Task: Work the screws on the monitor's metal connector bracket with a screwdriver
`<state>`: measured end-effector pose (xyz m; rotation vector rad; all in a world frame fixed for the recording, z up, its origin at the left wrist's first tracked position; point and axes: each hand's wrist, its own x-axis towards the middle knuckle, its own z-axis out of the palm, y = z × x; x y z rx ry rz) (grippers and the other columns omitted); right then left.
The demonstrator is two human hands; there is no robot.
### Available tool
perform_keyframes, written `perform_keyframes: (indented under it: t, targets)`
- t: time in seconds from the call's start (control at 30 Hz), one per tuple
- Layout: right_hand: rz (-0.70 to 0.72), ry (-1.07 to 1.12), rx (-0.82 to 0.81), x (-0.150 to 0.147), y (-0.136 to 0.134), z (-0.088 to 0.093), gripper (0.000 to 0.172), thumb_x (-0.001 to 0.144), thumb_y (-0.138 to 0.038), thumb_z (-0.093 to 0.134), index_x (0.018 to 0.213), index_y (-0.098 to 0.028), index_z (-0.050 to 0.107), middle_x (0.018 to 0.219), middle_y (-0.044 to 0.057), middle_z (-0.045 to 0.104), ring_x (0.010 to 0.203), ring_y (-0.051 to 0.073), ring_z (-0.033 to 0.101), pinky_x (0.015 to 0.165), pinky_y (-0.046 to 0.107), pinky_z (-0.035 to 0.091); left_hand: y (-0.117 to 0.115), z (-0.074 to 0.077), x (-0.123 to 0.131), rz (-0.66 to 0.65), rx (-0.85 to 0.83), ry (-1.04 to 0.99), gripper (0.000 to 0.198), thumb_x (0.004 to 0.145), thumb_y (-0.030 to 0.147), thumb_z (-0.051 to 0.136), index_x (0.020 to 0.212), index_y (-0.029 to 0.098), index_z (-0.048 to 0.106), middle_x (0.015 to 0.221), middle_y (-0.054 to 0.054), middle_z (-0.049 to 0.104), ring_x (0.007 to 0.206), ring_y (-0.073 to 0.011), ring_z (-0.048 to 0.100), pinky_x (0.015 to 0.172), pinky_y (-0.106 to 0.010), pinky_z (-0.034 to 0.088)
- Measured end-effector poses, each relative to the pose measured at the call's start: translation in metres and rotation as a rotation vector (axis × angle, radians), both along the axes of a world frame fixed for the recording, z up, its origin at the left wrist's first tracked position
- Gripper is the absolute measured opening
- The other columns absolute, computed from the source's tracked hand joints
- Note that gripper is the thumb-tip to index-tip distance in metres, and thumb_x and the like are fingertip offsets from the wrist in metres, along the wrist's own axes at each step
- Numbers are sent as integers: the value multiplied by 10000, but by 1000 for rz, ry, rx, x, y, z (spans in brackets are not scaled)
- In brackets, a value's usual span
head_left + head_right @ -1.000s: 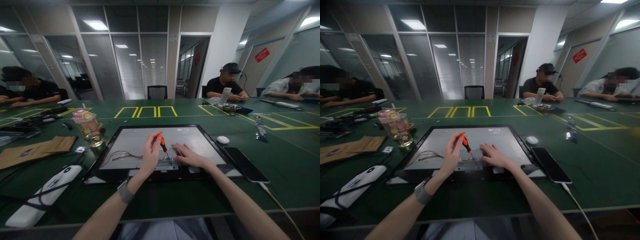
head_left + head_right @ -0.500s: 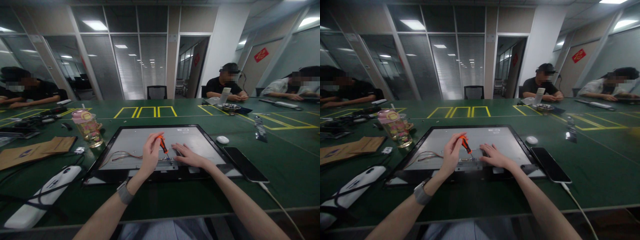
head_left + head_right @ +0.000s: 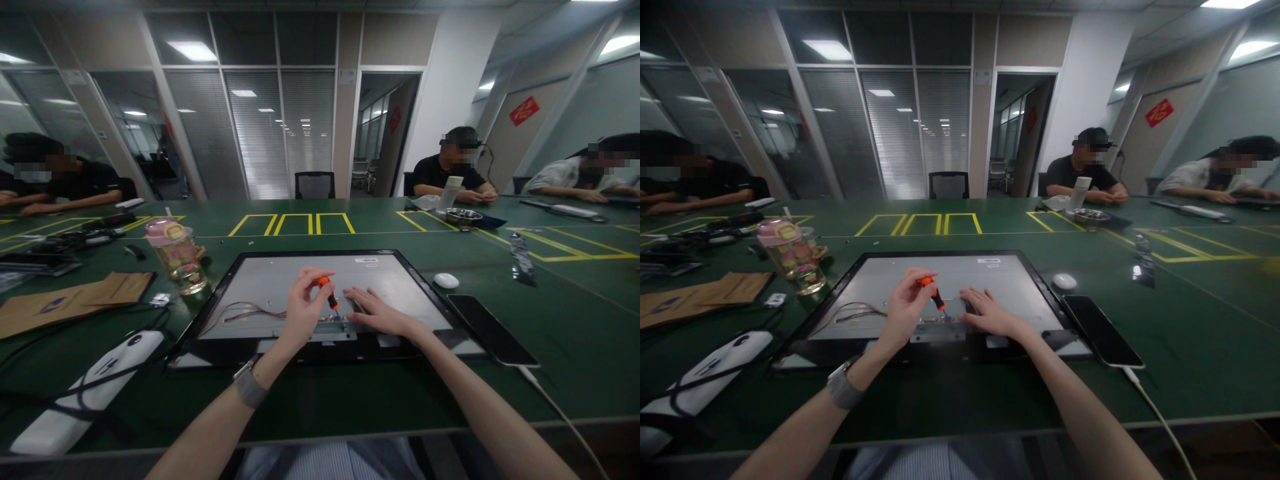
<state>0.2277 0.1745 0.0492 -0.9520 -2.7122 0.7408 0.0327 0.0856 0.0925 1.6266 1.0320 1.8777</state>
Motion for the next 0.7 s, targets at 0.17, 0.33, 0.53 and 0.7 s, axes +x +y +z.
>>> perform_keyframes:
  t: [0.17, 0.33, 0.53, 0.7]
  targets:
    - [-9, -14, 1, -1, -2, 3, 600, 919, -528, 416, 1415, -192, 379, 1520, 97, 297, 1421, 285, 165, 1146, 517, 21, 1, 0, 0, 11, -11, -39, 204, 872, 259, 544, 957, 183, 714, 1040, -80, 602, 981, -174, 582, 879, -284, 460]
    - [-11, -9, -4, -1, -2, 4, 589, 917, -524, 424, 1402, -190, 398, 1521, 98, 293, 1417, 297, 177, 1143, 527, 19, -4, 0, 0, -76, -47, -118, 285, 908, 265, 476, 1066, 165, 691, 1045, -90, 686, 1014, -207, 628, 940, -333, 444]
    - [-5, 14, -13, 0, -1, 1, 608, 917, -547, 427, 1411, -194, 389, 1519, 95, 301, 1418, 296, 172, 1142, 528, 18, -4, 0, 2, 31, -6, -60, 167, 832, 262, 618, 941, 168, 704, 907, -62, 655, 846, -156, 621, 778, -261, 483]
    - [-6, 11, -11, 0, -1, 1, 612, 919, -544, 423, 1420, -194, 377, 1520, 93, 297, 1420, 290, 169, 1146, 512, 11, 0, 0, 1, 65, 7, -22, 161, 834, 265, 612, 923, 186, 720, 910, -47, 590, 841, -140, 579, 769, -248, 465]
